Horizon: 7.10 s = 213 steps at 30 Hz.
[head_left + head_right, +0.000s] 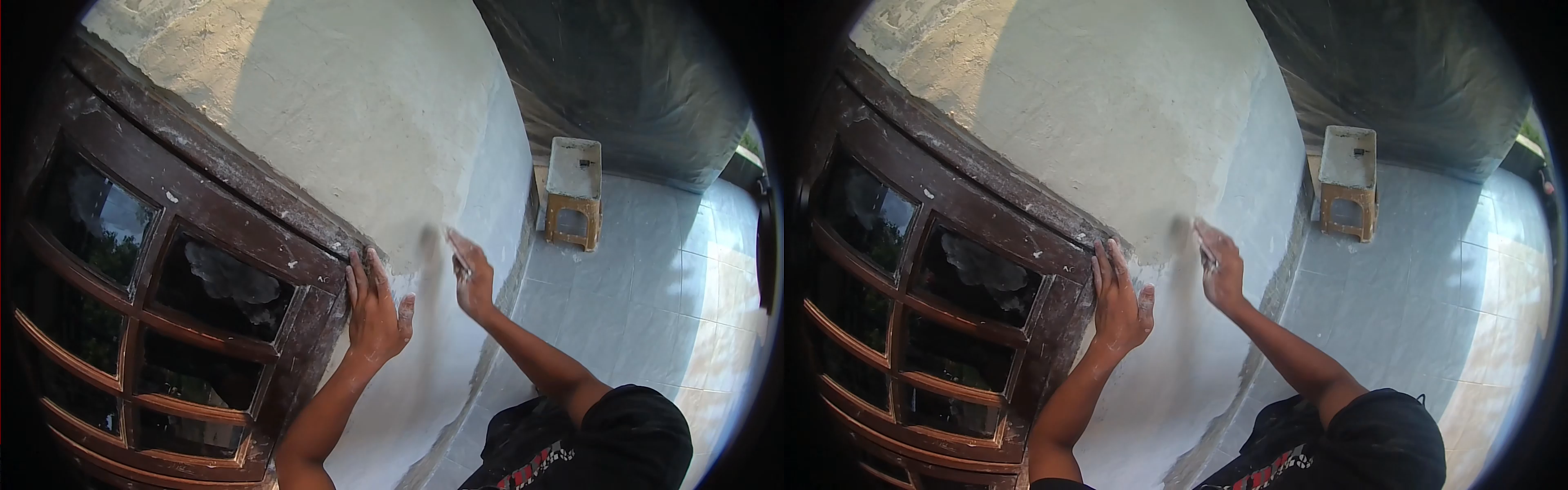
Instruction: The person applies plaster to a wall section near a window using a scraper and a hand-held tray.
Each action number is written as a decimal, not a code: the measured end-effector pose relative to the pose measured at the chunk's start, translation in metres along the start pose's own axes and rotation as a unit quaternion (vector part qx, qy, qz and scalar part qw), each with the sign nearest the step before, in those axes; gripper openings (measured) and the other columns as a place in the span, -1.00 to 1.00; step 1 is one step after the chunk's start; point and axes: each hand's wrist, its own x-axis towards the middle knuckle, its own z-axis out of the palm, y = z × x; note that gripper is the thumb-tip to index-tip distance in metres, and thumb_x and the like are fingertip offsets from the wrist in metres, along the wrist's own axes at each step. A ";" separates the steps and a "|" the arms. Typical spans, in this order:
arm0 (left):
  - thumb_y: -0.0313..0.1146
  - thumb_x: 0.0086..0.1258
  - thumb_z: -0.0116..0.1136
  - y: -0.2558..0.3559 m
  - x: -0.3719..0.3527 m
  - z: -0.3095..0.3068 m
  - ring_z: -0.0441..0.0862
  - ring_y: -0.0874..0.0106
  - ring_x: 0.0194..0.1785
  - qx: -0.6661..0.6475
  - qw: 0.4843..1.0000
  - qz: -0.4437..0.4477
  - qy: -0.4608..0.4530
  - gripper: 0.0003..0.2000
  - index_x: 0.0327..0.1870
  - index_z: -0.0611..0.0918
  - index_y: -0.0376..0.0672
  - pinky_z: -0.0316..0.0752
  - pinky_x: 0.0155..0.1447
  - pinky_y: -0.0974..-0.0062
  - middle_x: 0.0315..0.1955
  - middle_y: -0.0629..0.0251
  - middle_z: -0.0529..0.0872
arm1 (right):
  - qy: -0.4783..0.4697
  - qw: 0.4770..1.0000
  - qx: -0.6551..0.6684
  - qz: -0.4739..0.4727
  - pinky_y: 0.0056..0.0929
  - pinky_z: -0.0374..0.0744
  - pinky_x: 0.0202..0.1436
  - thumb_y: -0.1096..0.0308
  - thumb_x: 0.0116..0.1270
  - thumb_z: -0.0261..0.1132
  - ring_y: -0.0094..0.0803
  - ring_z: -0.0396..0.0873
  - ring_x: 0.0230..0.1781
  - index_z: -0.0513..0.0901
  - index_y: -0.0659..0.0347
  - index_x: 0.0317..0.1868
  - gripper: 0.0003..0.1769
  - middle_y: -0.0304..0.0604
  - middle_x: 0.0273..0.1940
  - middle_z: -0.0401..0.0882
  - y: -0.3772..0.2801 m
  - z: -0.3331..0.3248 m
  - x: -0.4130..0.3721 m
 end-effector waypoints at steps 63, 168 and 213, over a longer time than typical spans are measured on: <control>0.19 0.52 -0.14 -0.010 0.003 0.000 -0.25 -0.56 0.56 -0.113 0.993 0.035 0.009 -0.01 0.58 -0.25 -0.51 -0.29 0.58 -0.30 0.46 -0.73 -0.23 | -0.023 0.982 -0.108 -0.152 -0.32 0.42 0.26 0.70 0.23 0.23 -0.22 0.65 0.24 0.69 0.11 0.25 -0.43 -0.05 0.27 0.65 -0.069 -0.005 -0.014; 0.28 0.56 -0.30 -0.017 0.000 0.004 -0.31 -0.51 0.58 -0.171 0.983 0.051 0.032 -0.03 0.59 -0.23 -0.49 -0.32 0.57 -0.30 0.48 -0.70 -0.26 | 0.020 0.990 -0.076 -0.121 -0.20 0.33 0.35 0.63 0.27 0.26 -0.09 0.51 0.38 0.65 0.06 0.30 -0.43 -0.11 0.31 0.62 -0.070 0.020 -0.003; 0.11 0.63 -0.33 -0.013 -0.006 -0.001 -0.38 -0.24 0.67 -0.172 0.979 0.085 0.074 -0.13 0.58 -0.29 -0.49 -0.46 0.63 -0.13 0.59 -0.40 -0.18 | -0.189 0.982 0.012 0.012 -0.29 0.58 0.20 0.64 0.33 0.27 -0.12 0.65 0.25 0.61 0.21 0.32 -0.47 -0.05 0.22 0.69 0.000 0.010 -0.198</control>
